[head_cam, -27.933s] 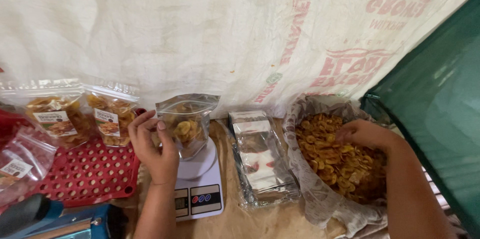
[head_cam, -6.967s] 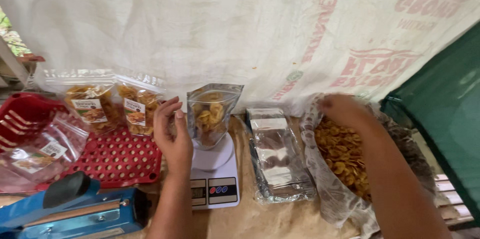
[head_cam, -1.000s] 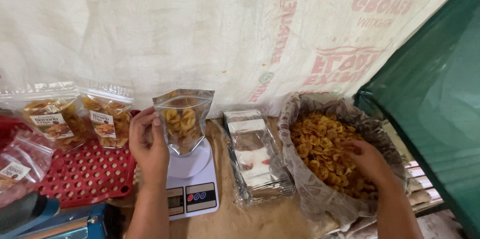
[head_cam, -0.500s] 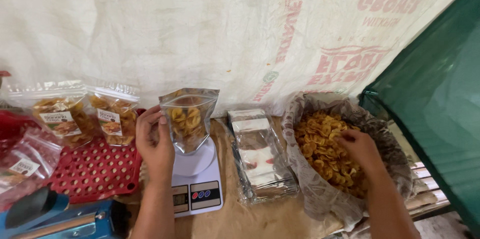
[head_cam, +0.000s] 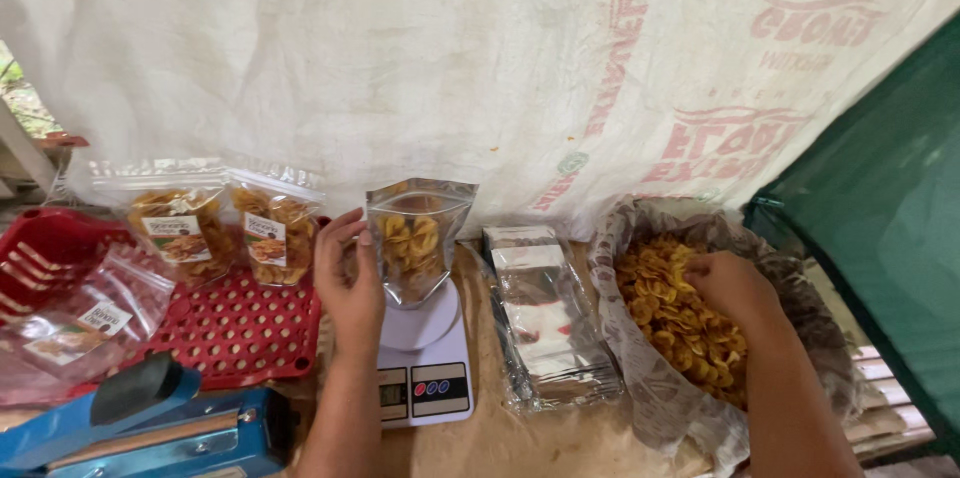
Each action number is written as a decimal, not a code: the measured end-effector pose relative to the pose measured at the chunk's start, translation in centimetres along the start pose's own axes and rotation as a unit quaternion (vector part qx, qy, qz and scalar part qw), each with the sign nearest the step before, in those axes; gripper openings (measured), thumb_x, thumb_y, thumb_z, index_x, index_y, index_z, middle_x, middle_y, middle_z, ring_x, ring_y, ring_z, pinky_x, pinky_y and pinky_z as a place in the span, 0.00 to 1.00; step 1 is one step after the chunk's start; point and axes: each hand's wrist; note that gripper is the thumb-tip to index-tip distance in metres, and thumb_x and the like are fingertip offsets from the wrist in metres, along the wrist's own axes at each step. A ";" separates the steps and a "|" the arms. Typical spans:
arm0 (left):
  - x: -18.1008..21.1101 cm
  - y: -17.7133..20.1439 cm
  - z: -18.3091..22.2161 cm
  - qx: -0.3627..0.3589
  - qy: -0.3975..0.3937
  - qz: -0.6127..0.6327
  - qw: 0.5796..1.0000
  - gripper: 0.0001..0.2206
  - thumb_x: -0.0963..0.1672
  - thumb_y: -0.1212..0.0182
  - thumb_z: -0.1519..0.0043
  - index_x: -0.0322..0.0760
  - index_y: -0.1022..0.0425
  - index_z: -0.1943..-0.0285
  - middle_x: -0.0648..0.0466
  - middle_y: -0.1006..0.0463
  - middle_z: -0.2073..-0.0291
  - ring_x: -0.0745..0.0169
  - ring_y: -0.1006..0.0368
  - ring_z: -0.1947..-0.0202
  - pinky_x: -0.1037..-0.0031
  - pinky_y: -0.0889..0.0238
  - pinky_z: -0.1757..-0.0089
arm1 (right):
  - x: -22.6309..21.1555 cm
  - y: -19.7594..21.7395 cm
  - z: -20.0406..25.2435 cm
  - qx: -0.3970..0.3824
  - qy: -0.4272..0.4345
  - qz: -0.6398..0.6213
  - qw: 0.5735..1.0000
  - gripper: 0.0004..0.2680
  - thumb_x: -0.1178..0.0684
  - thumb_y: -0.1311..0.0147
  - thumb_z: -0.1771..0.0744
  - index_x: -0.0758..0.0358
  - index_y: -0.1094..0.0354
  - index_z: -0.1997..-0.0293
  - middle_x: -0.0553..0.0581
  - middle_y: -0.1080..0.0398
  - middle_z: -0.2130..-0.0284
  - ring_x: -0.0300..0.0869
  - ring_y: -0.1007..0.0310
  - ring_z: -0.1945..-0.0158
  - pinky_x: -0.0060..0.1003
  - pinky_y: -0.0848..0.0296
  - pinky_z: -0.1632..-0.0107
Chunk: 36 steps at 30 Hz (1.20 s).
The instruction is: The person fills a plastic bag with chips by hand from a large container, places the bag on a digital scale, and adds more chips to reach a specific weight.
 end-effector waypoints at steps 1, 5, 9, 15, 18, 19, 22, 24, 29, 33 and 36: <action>0.0 0.0 0.1 -0.001 -0.001 -0.007 1.000 0.06 0.40 0.42 0.32 0.29 0.25 0.51 0.46 0.23 0.45 0.54 0.28 0.44 0.67 0.36 0.43 | -0.5 0.2 0.3 0.029 0.036 -0.048 0.998 0.13 0.45 0.43 0.32 0.51 0.23 0.42 0.58 0.21 0.53 0.48 0.22 0.56 0.47 0.26 0.48; 0.0 -0.3 0.3 -0.002 -0.001 -0.002 1.000 0.06 0.41 0.41 0.32 0.29 0.25 0.52 0.45 0.23 0.47 0.53 0.28 0.44 0.66 0.36 0.44 | -6.3 3.1 4.2 0.157 0.213 -0.269 0.926 0.11 0.51 0.38 0.34 0.62 0.22 0.49 0.58 0.21 0.57 0.44 0.22 0.56 0.40 0.26 0.53; 0.1 -0.5 0.2 0.000 0.000 -0.009 1.000 0.06 0.41 0.42 0.32 0.29 0.25 0.52 0.45 0.23 0.47 0.53 0.27 0.44 0.67 0.36 0.44 | -16.5 7.4 9.6 0.162 0.397 -0.352 0.832 0.08 0.56 0.39 0.34 0.59 0.24 0.51 0.53 0.22 0.59 0.36 0.23 0.57 0.30 0.26 0.59; 0.2 -0.3 0.1 -0.009 -0.010 -0.015 1.000 0.06 0.40 0.43 0.33 0.29 0.25 0.52 0.45 0.23 0.47 0.52 0.27 0.44 0.66 0.36 0.43 | -27.7 9.8 13.7 0.161 0.489 -0.287 0.808 0.07 0.55 0.42 0.32 0.58 0.23 0.50 0.53 0.24 0.60 0.39 0.23 0.62 0.33 0.23 0.60; 0.4 -0.2 0.3 -0.005 -0.008 -0.026 1.000 0.06 0.40 0.43 0.33 0.29 0.25 0.52 0.44 0.23 0.47 0.52 0.27 0.44 0.66 0.36 0.42 | -29.4 8.9 13.7 0.146 0.498 -0.254 0.816 0.08 0.55 0.41 0.33 0.58 0.23 0.49 0.54 0.24 0.59 0.40 0.22 0.61 0.35 0.24 0.59; 0.5 -0.2 0.2 -0.006 -0.009 -0.029 1.000 0.06 0.40 0.43 0.33 0.29 0.25 0.51 0.44 0.23 0.47 0.52 0.27 0.44 0.66 0.36 0.43 | -29.5 8.7 13.3 0.141 0.496 -0.242 0.822 0.09 0.55 0.41 0.33 0.58 0.24 0.48 0.54 0.24 0.59 0.41 0.23 0.61 0.36 0.25 0.59; 0.6 -0.3 -0.1 -0.006 -0.018 -0.026 1.000 0.07 0.40 0.43 0.33 0.29 0.25 0.50 0.44 0.23 0.46 0.52 0.27 0.44 0.66 0.36 0.43 | -26.5 7.8 11.1 0.160 0.475 -0.316 0.806 0.10 0.56 0.43 0.33 0.57 0.26 0.45 0.53 0.24 0.58 0.39 0.22 0.57 0.34 0.21 0.59; 0.4 0.0 0.1 -0.004 -0.020 -0.016 1.000 0.07 0.40 0.43 0.32 0.30 0.26 0.49 0.45 0.24 0.46 0.53 0.28 0.43 0.67 0.36 0.43 | -22.1 7.4 8.5 0.207 0.440 -0.354 0.799 0.08 0.56 0.42 0.32 0.59 0.25 0.47 0.55 0.25 0.56 0.39 0.22 0.55 0.33 0.20 0.57; -0.2 -0.1 0.7 0.042 0.086 0.047 0.994 0.12 0.41 0.43 0.30 0.31 0.27 0.39 0.50 0.27 0.52 0.64 0.32 0.53 0.73 0.37 0.51 | -6.9 5.4 2.5 0.200 0.169 -0.306 0.915 0.10 0.52 0.47 0.29 0.57 0.25 0.43 0.59 0.20 0.61 0.43 0.21 0.60 0.37 0.25 0.57; -0.6 0.2 0.4 0.064 0.038 0.066 0.995 0.13 0.40 0.45 0.29 0.30 0.32 0.36 0.53 0.27 0.51 0.68 0.31 0.52 0.76 0.35 0.50 | 1.4 0.7 0.6 0.104 0.123 -0.170 0.972 0.11 0.50 0.43 0.33 0.56 0.22 0.47 0.57 0.21 0.58 0.47 0.20 0.58 0.44 0.24 0.53; -1.0 0.0 0.4 0.065 0.036 0.091 0.993 0.13 0.39 0.45 0.28 0.29 0.33 0.35 0.53 0.28 0.51 0.69 0.32 0.53 0.77 0.36 0.50 | 3.8 -3.0 1.0 0.054 0.177 -0.198 0.963 0.14 0.48 0.38 0.36 0.56 0.23 0.47 0.57 0.27 0.54 0.48 0.23 0.56 0.44 0.26 0.53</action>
Point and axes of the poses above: each hand's wrist, its own z-axis away from the middle knuckle, its own y-axis out of the back of the hand, x = y × z
